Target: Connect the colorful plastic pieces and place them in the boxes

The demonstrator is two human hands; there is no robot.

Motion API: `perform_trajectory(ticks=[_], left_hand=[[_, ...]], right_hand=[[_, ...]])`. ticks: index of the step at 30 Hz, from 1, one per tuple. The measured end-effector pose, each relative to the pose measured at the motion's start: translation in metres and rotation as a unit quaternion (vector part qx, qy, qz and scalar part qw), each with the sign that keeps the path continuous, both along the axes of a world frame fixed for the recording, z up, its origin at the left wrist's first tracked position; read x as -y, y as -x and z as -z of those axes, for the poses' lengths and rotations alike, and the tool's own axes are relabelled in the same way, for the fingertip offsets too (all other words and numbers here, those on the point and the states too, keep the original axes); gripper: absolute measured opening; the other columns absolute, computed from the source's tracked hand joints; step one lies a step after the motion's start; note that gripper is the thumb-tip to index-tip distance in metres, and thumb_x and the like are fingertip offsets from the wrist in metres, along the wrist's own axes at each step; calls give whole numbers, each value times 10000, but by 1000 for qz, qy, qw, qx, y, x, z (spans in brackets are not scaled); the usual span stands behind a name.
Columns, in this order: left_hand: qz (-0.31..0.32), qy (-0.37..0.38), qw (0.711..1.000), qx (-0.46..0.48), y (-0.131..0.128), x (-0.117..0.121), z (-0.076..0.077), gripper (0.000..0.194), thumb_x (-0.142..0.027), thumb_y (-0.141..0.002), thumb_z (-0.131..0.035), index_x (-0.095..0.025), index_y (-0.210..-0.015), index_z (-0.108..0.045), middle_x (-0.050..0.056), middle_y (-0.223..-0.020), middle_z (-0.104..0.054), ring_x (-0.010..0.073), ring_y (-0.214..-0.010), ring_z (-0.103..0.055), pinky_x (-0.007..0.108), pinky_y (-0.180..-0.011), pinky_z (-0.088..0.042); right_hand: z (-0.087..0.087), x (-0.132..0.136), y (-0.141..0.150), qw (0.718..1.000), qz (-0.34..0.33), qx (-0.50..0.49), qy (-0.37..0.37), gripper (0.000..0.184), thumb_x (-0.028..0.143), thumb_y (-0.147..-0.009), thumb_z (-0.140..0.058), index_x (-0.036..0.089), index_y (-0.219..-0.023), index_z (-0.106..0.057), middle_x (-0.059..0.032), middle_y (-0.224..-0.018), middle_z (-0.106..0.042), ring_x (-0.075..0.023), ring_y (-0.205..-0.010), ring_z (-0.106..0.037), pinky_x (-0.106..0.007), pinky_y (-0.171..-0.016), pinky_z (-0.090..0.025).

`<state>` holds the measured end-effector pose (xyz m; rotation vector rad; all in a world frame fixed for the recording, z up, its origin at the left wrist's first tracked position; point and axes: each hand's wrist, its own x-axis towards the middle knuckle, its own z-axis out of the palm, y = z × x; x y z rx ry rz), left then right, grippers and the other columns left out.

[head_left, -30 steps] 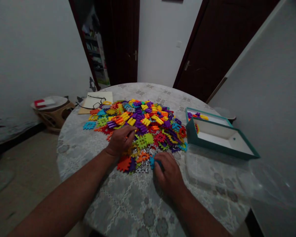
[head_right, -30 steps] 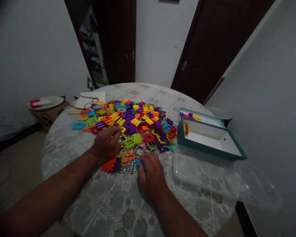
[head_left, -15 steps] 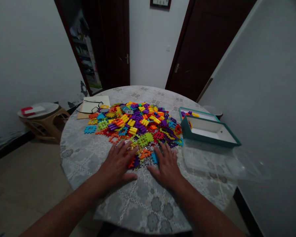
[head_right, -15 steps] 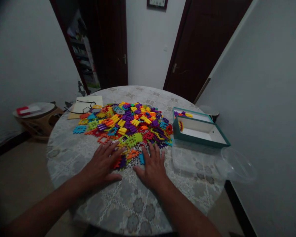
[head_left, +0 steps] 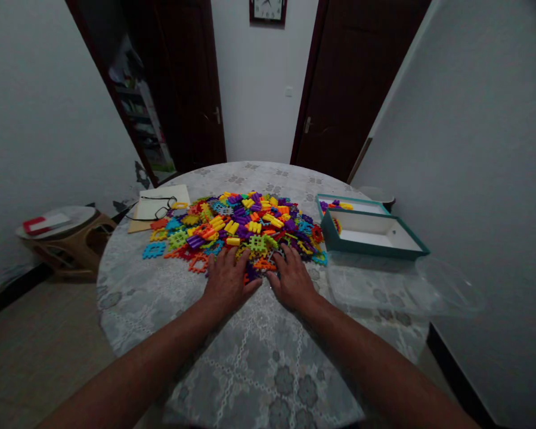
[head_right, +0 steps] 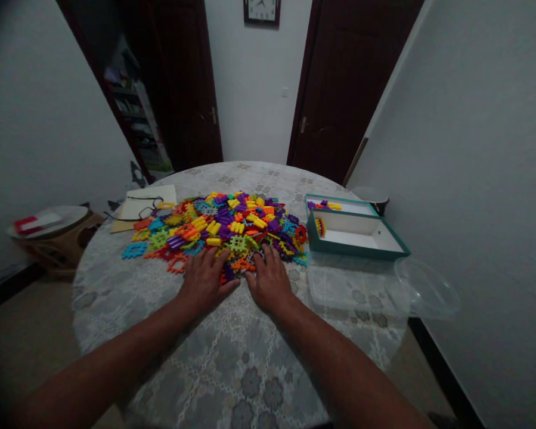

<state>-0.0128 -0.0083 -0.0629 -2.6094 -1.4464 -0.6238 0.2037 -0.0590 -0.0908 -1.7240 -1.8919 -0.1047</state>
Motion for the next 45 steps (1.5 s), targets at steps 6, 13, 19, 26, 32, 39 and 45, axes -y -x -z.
perform_trajectory(ticks=[6, 13, 19, 26, 32, 39, 45], left_hand=[[-20, -21, 999, 28, -24, -14, -3, 801, -634, -874, -812, -218, -1523, -593, 245, -1553, -560, 493, -1444, -464, 724, -1247, -252], [19, 4, 1000, 16, -25, -12, -12, 791, -656, -889, -797, -179, -1493, -614, 253, -1514, -598, 490, -1404, -502, 638, -1111, -437], [84, 8, 996, 42, -3, -17, -8, 546, -395, -972, -745, -192, -1465, -630, 189, -1428, -690, 397, -1277, -634, 551, -1060, -497], [135, 6, 989, 62, 1, -22, -16, 290, -263, -1000, -692, -198, -1280, -732, 151, -1302, -757, 344, -1202, -687, 490, -1012, -525], [125, 88, 979, 137, 9, -30, -10, 338, -301, -1049, -621, -194, -1356, -712, 145, -1280, -790, 314, -1190, -730, 478, -1057, -565], [94, 147, 964, 200, 11, -30, -13, 428, -318, -1055, -591, -226, -1468, -653, 127, -1375, -775, 303, -1221, -744, 491, -1093, -574], [85, 149, 956, 238, 12, -33, -17, 424, -316, -1055, -563, -200, -1447, -673, 130, -1397, -759, 306, -1257, -722, 479, -1115, -557]], right_hand=[[7, -20, -4, 1000, 17, -25, -9, 438, 298, -1047, -602, 140, -1455, -635, -221, -1685, -432, -383, -1589, -355, -611, -1298, -367], [12, -19, -13, 996, -3, -68, -60, 436, 246, -1035, -574, 128, -1451, -630, -229, -1577, -529, -353, -1516, -442, -602, -1276, -406], [10, -8, -19, 992, -31, -86, -86, 435, 203, -1034, -535, 144, -1451, -646, -202, -1514, -593, -322, -1466, -505, -567, -1272, -428], [0, -5, -32, 990, -39, -100, -88, 390, 237, -1018, -593, 153, -1386, -693, -191, -1429, -669, -327, -1405, -572, -562, -1239, -465], [-14, 1, -32, 987, -53, -122, -94, 389, 232, -1009, -592, 182, -1388, -669, -176, -1427, -673, -311, -1389, -605, -534, -1227, -488], [-23, 9, -25, 984, -52, -153, -72, 552, 217, -979, -611, 187, -1526, -547, -173, -1420, -672, -295, -1271, -682, -482, -1121, -579], [-17, 7, -26, 986, -55, -143, -65, 595, 221, -975, -619, 169, -1562, -541, -203, -1464, -657, -329, -1335, -657, -523, -1140, -570]])
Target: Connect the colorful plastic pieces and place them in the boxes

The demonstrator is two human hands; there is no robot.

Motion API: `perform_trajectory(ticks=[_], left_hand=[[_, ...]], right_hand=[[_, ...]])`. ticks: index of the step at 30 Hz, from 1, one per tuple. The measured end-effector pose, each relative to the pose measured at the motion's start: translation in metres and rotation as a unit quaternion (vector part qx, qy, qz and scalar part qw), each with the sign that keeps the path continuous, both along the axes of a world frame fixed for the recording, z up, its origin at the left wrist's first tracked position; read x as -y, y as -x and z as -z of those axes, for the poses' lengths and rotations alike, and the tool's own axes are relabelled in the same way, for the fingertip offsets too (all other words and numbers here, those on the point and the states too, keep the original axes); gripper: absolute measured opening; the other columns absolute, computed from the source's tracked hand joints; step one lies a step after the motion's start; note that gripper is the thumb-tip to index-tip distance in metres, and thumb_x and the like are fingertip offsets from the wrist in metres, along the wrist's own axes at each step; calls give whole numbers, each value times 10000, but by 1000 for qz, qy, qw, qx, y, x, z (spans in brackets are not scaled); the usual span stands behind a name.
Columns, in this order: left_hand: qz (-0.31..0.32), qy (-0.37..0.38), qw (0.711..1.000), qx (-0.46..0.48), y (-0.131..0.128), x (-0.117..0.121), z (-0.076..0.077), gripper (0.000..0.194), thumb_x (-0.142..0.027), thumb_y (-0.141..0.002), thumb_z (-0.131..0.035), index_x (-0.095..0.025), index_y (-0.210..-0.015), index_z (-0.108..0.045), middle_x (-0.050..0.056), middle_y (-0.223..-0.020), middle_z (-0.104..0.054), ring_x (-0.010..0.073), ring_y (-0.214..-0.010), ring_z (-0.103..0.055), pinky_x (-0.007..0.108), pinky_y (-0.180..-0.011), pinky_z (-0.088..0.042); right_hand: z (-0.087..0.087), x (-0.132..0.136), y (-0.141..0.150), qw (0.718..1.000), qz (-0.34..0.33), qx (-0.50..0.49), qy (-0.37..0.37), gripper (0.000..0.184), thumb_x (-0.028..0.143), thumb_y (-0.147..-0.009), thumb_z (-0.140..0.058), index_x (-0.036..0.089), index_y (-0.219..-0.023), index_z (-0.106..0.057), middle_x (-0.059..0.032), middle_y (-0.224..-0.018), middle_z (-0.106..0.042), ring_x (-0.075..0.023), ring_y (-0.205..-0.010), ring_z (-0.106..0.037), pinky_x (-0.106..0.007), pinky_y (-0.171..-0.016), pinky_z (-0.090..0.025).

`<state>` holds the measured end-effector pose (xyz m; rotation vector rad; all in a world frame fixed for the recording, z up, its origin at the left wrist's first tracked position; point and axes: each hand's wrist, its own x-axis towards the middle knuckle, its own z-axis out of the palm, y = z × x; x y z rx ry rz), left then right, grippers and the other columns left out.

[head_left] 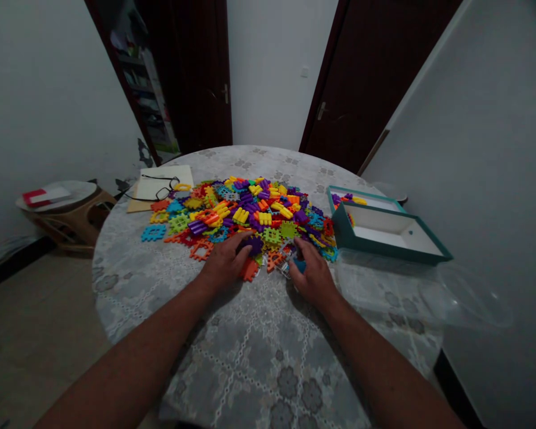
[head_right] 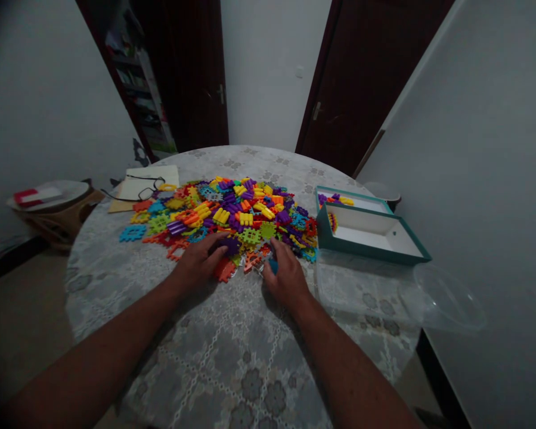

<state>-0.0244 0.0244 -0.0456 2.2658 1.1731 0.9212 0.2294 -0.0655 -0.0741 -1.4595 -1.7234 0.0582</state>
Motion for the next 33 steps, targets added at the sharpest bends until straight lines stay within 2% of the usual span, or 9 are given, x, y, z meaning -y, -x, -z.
perform_trajectory(ticks=[4, 9, 13, 15, 21, 25, 27, 29, 33], left_hand=[[-25, -4, 999, 23, 2, -3, -2, 419, -289, -1036, -587, -197, -1436, -675, 124, -1346, -756, 290, -1168, -729, 455, -1051, -582], [-48, -80, 995, 47, 3, -6, 1, 391, -233, -1009, -615, -210, -1395, -670, 119, -1313, -691, 269, -1139, -692, 464, -1059, -572], [-61, -109, 989, 76, 4, -3, -5, 323, -242, -1017, -611, -214, -1330, -683, 117, -1326, -670, 249, -1104, -700, 440, -1019, -587], [-43, -85, 992, 84, 5, 1, -10, 282, -283, -1019, -634, -212, -1284, -701, 95, -1228, -719, 220, -971, -718, 409, -948, -602], [104, 71, 990, 61, -4, 16, -17, 386, -390, -969, -740, -227, -1318, -724, 46, -1001, -794, 186, -796, -709, 321, -741, -564], [156, 137, 977, 54, -8, 20, -16, 252, -340, -992, -678, -218, -1197, -757, 28, -877, -775, 164, -725, -672, 299, -696, -520], [152, 160, 973, 61, -6, 19, -17, 205, -325, -1000, -651, -213, -1147, -741, 25, -861, -767, 163, -724, -665, 299, -696, -515], [150, 166, 973, 51, -2, 17, -18, 175, -321, -995, -647, -219, -1113, -725, 23, -870, -760, 166, -731, -660, 298, -693, -508], [180, 126, 975, -5, 3, 15, -19, 113, -282, -956, -664, -247, -1045, -724, 25, -883, -746, 182, -770, -661, 304, -716, -499]], right_hand=[[0, 1, 0, 1000, -20, 5, 5, 599, 214, -981, -618, 162, -1572, -544, -209, -1472, -651, -329, -1350, -653, -523, -1141, -574], [-3, 6, 1, 997, -76, 28, 10, 649, 193, -974, -636, 212, -1610, -513, -173, -1534, -627, -313, -1417, -610, -523, -1195, -534], [-6, 8, 1, 993, -108, 53, 6, 662, 179, -966, -643, 225, -1612, -507, -157, -1549, -628, -308, -1432, -599, -534, -1217, -512], [-9, 8, 1, 991, -120, 61, 4, 669, 168, -964, -643, 232, -1614, -500, -153, -1548, -630, -305, -1426, -602, -537, -1212, -513], [-14, 11, 7, 979, -188, 84, -2, 755, 136, -951, -646, 243, -1663, -420, -161, -1545, -630, -309, -1405, -609, -556, -1187, -521], [-21, 14, 9, 969, -230, 84, 3, 779, 144, -961, -637, 265, -1686, -380, -144, -1574, -609, -303, -1434, -591, -562, -1200, -509], [-25, 15, 6, 978, -199, 67, 7, 730, 191, -981, -642, 283, -1668, -412, -140, -1592, -592, -311, -1435, -592, -567, -1190, -518], [-28, 13, -1, 991, -127, 51, 11, 602, 217, -999, -622, 271, -1589, -518, -148, -1527, -639, -321, -1369, -635, -563, -1145, -548], [-27, 8, -19, 994, 8, 94, 52, 296, 168, -1002, -543, 203, -1233, -724, -145, -1169, -762, -304, -1124, -707, -485, -1019, -580]])
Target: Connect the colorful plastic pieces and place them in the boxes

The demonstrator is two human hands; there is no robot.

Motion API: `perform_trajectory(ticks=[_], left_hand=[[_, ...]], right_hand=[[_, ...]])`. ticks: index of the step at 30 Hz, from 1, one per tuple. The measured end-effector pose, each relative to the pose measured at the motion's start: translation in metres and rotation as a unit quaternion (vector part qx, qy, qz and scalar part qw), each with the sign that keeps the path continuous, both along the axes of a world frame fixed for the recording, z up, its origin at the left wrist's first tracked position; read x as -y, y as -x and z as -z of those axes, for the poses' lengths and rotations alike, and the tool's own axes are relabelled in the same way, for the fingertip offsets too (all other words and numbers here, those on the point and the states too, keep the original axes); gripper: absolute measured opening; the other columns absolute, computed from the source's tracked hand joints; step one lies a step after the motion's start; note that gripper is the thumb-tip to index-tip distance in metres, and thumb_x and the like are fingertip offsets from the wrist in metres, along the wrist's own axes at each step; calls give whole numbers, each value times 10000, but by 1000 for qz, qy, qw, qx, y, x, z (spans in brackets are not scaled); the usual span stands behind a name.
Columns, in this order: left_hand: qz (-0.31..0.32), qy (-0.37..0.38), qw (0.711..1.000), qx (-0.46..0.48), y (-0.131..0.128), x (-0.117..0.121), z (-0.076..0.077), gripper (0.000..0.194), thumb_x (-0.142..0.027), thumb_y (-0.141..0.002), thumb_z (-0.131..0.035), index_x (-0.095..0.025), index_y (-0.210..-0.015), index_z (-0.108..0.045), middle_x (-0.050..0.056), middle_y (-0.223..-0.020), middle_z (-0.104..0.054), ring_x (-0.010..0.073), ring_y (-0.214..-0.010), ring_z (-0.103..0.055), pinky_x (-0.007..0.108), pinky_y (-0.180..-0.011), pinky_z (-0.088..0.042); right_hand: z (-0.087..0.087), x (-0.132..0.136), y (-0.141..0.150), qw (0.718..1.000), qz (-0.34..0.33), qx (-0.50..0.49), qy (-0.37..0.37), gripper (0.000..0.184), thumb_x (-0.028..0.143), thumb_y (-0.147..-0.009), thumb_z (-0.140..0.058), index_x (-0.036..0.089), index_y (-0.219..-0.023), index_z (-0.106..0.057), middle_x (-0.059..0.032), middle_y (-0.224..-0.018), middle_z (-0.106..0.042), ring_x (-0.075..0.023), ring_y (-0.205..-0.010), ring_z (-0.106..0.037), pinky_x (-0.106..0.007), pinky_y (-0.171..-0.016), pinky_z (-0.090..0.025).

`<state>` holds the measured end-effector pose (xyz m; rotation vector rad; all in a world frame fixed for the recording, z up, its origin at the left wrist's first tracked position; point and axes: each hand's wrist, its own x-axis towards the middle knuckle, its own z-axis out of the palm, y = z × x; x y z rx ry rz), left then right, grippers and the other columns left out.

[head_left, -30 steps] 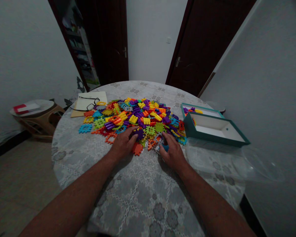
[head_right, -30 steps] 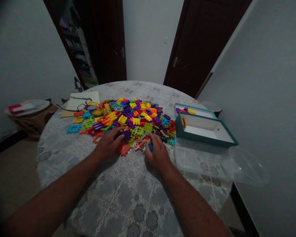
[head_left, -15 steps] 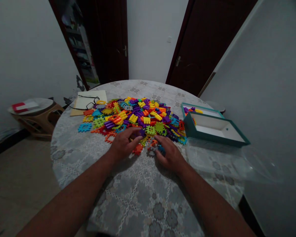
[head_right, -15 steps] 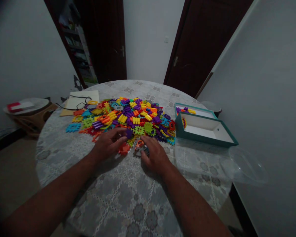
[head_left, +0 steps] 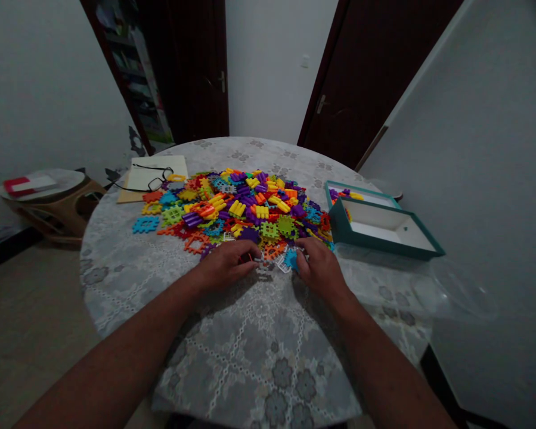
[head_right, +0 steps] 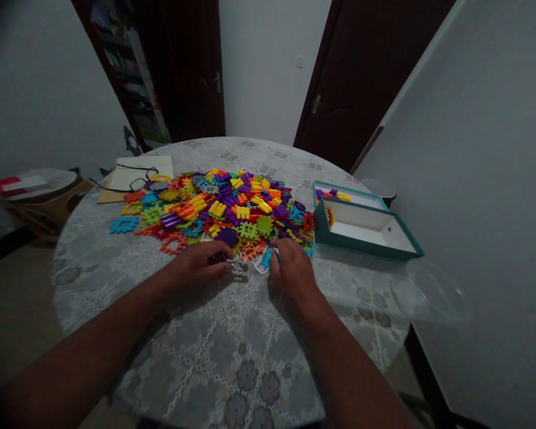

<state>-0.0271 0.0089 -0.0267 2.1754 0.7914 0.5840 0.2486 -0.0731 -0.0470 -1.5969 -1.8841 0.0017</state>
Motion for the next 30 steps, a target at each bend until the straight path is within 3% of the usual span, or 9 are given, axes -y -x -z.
perform_trajectory(ticks=[5, 11, 15, 21, 24, 28, 30], left_hand=[[85, -65, 994, -39, -5, 9, 5, 113, -246, -990, -607, -260, -1048, -703, 48, -1004, -761, 216, -924, -694, 333, -823, -505], [78, -103, 991, -44, -5, 31, 7, 114, -217, -1019, -579, -247, -1064, -680, 66, -1030, -743, 223, -931, -678, 350, -833, -509], [50, -94, 994, -14, -4, 42, 12, 126, -228, -1047, -566, -227, -1059, -691, 69, -1016, -722, 221, -946, -680, 345, -845, -522], [41, -91, 995, 15, -3, 35, 24, 122, -248, -1043, -604, -228, -1079, -718, 63, -1008, -733, 216, -953, -698, 348, -868, -539], [15, -73, 997, 12, -2, 33, 27, 171, -244, -1005, -649, -247, -1154, -731, 62, -1046, -764, 221, -961, -713, 361, -892, -555], [-16, -25, 999, 13, 0, 32, 29, 435, -230, -980, -660, -271, -1413, -652, 51, -1077, -793, 215, -937, -727, 369, -892, -568], [-26, -25, 999, 13, 0, 31, 29, 448, -232, -967, -677, -263, -1414, -662, 57, -1088, -794, 223, -956, -727, 380, -912, -566]], right_hand=[[5, 5, -9, 991, 42, 95, 82, 170, 184, -954, -650, 224, -1097, -733, -134, -1097, -739, -287, -1053, -693, -389, -923, -560], [2, 12, -2, 980, 31, 134, 144, 207, 246, -931, -743, 204, -1133, -721, -149, -1138, -710, -311, -1088, -672, -393, -909, -531], [2, 7, -3, 982, 27, 121, 141, 68, 247, -1002, -687, 192, -1033, -713, -143, -1056, -706, -284, -991, -671, -362, -842, -506], [-6, 4, -6, 992, 47, 100, 51, 206, 200, -1087, -486, 207, -978, -661, -113, -979, -687, -248, -900, -637, -336, -778, -483], [-14, 9, 3, 997, -38, 57, 23, 234, 244, -1110, -459, 205, -1027, -674, -90, -968, -690, -236, -905, -651, -339, -801, -499], [-18, 15, 21, 984, -155, 34, 76, 245, 249, -1113, -476, 207, -1029, -703, -69, -951, -715, -209, -872, -658, -320, -796, -509], [-18, 17, 27, 979, -184, 20, 88, 237, 243, -1111, -485, 210, -1070, -716, -73, -986, -729, -207, -893, -664, -322, -821, -522]])
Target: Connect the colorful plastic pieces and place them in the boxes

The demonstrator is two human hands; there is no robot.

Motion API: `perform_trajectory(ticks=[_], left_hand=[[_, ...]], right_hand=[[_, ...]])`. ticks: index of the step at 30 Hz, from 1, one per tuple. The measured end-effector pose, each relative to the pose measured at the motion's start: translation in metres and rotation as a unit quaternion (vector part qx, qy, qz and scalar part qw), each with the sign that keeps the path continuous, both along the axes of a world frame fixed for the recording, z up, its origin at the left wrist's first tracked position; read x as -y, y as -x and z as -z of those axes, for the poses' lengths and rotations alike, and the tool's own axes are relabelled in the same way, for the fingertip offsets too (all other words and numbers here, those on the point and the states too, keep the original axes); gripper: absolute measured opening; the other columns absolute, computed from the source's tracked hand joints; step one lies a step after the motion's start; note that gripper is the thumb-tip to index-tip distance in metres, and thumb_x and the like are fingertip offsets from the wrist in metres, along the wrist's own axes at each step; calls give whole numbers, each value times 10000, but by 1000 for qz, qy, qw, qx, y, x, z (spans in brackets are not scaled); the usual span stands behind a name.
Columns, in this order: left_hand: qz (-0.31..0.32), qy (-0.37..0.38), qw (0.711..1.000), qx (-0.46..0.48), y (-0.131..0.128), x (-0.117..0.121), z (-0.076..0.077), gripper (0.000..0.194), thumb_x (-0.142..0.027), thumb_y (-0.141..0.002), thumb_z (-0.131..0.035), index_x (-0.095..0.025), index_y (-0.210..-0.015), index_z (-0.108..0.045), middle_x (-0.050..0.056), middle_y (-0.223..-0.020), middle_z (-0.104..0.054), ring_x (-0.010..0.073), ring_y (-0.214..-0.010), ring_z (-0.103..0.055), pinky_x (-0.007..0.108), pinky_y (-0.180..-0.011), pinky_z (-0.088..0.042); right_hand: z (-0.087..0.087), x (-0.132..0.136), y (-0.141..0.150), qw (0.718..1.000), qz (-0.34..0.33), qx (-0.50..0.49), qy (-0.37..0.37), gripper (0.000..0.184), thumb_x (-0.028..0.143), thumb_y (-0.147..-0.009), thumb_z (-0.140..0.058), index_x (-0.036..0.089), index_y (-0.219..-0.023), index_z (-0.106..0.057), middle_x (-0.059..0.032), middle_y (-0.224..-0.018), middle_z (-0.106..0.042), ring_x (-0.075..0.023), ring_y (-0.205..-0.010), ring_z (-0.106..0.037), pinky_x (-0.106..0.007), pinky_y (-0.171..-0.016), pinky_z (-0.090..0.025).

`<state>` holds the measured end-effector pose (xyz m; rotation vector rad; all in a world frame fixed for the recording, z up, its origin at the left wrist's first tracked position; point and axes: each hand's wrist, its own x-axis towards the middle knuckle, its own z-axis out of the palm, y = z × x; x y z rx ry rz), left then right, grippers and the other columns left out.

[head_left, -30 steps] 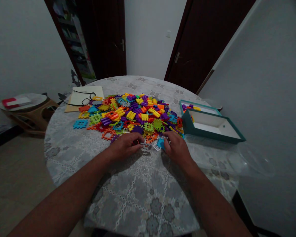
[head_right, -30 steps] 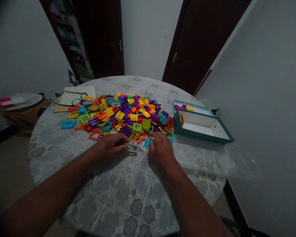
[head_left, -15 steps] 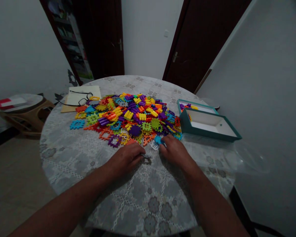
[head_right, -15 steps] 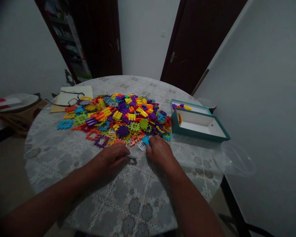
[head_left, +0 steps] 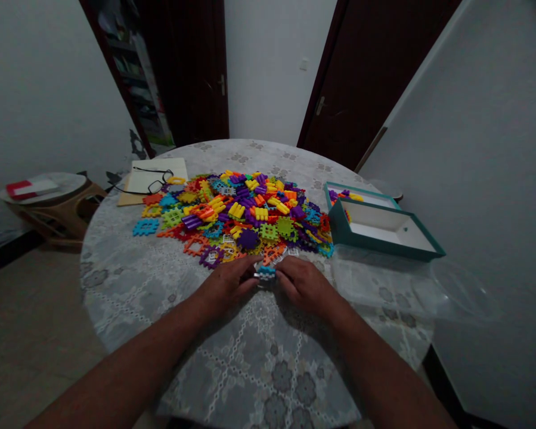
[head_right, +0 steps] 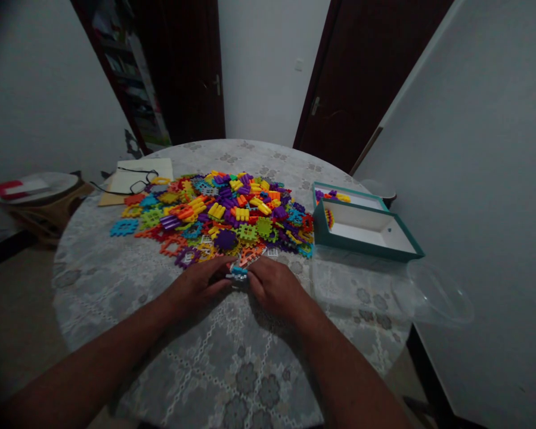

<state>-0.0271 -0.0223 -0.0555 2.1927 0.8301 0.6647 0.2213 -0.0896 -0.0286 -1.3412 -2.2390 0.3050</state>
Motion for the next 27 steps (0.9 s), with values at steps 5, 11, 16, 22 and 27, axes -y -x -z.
perform_trajectory(ticks=[5, 11, 16, 22, 27], left_hand=[[19, -49, 999, 13, 0, -2, -5, 187, -236, -978, -677, -239, -1144, -762, 67, -1094, -746, 228, -1023, -694, 368, -936, -552], [44, -46, 998, -16, 1, 0, -11, 108, -179, -961, -659, -232, -1029, -724, 22, -965, -719, 198, -898, -673, 317, -843, -512], [48, -36, 998, -31, 2, 1, -9, 58, -206, -956, -694, -230, -1008, -702, 6, -909, -713, 190, -821, -660, 293, -758, -465], [69, -48, 996, -39, 3, 1, -8, 54, -250, -985, -693, -226, -1032, -703, 13, -916, -726, 193, -830, -668, 283, -748, -450], [71, -43, 996, -32, 4, -1, -5, 77, -243, -988, -698, -225, -1062, -713, 19, -956, -748, 199, -870, -688, 287, -775, -463]], right_hand=[[-4, 2, 3, 998, -40, -37, 38, 281, 283, -1132, -467, 227, -1094, -740, -75, -984, -744, -213, -936, -691, -340, -873, -555], [8, -5, 7, 995, -15, -94, 14, 304, 259, -1127, -449, 229, -1187, -746, -94, -1119, -768, -231, -1072, -714, -385, -985, -585], [31, -18, 9, 992, 78, -51, -80, 295, 215, -1084, -540, 216, -1320, -717, -152, -1339, -704, -293, -1260, -643, -487, -1116, -546], [35, -20, 17, 993, 97, 32, -52, 295, 153, -1030, -597, 218, -1287, -727, -148, -1360, -681, -323, -1221, -623, -505, -1050, -574], [37, -23, 15, 990, 113, 9, -85, 290, 152, -1035, -560, 218, -1257, -736, -157, -1356, -666, -313, -1255, -610, -511, -1091, -553]])
